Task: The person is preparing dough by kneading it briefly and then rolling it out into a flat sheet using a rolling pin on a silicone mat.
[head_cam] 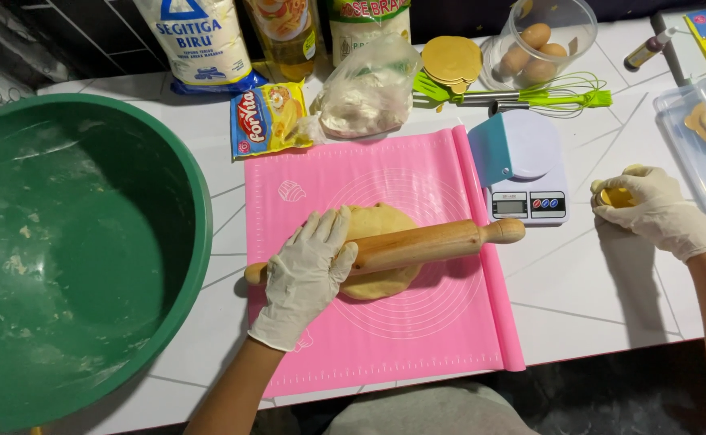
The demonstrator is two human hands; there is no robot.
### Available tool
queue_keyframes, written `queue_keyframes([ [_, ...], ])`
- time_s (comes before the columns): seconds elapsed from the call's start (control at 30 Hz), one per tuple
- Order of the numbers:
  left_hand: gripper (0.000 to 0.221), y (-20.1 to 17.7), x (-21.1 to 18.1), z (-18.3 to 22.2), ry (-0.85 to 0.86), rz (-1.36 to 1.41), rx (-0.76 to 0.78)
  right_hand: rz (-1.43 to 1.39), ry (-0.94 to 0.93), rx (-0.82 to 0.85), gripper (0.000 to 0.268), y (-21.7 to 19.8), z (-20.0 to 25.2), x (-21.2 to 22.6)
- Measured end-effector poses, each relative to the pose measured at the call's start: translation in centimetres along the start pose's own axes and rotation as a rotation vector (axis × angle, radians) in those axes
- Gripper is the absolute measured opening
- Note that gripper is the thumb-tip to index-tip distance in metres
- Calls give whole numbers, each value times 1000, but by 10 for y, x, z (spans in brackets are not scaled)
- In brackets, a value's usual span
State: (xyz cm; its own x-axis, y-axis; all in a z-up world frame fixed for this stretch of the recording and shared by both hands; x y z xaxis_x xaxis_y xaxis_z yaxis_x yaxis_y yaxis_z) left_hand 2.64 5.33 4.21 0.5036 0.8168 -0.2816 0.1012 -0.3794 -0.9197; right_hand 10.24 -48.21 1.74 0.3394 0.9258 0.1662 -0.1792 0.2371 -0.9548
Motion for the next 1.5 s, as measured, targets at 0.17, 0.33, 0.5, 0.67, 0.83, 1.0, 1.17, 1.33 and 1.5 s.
queue_keyframes([
  [0.17,63,-4,-1,0,3,-12,-18,-461,237,108,105,-56,60,46],
  [0.33,63,-1,0,-1,21,8,-6,2,264,187,88,-39,45,19],
  [0.5,63,0,1,-1,21,7,-28,83,173,211,81,-37,41,23],
  [0.67,63,0,1,0,31,-1,-53,-200,206,271,87,-29,22,6],
  [0.83,66,0,1,1,0,22,1,106,157,228,111,-5,5,-15],
  [1.0,65,-2,0,0,11,26,-27,48,155,216,130,3,2,-16],
  [1.17,66,2,3,1,-5,50,-1,-209,311,226,98,-24,36,19],
  [1.33,66,2,3,0,-5,39,10,-542,316,331,97,-26,62,29],
  [1.5,67,-2,1,-1,-3,70,18,-719,382,505,73,-26,62,17],
])
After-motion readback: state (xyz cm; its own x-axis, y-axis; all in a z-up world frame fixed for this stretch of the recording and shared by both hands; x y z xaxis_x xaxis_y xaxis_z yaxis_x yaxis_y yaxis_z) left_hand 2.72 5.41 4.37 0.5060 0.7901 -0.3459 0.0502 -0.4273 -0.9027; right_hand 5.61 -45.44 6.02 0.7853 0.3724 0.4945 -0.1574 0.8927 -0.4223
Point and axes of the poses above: each hand's wrist, its own z-axis away from the middle knuckle, its own y-axis out of the palm, x = y × z, the point moved 6 cm from there along -z, towards the middle knuckle, and after that the axes turned 7 degrees about y, right-handed, at the moved point
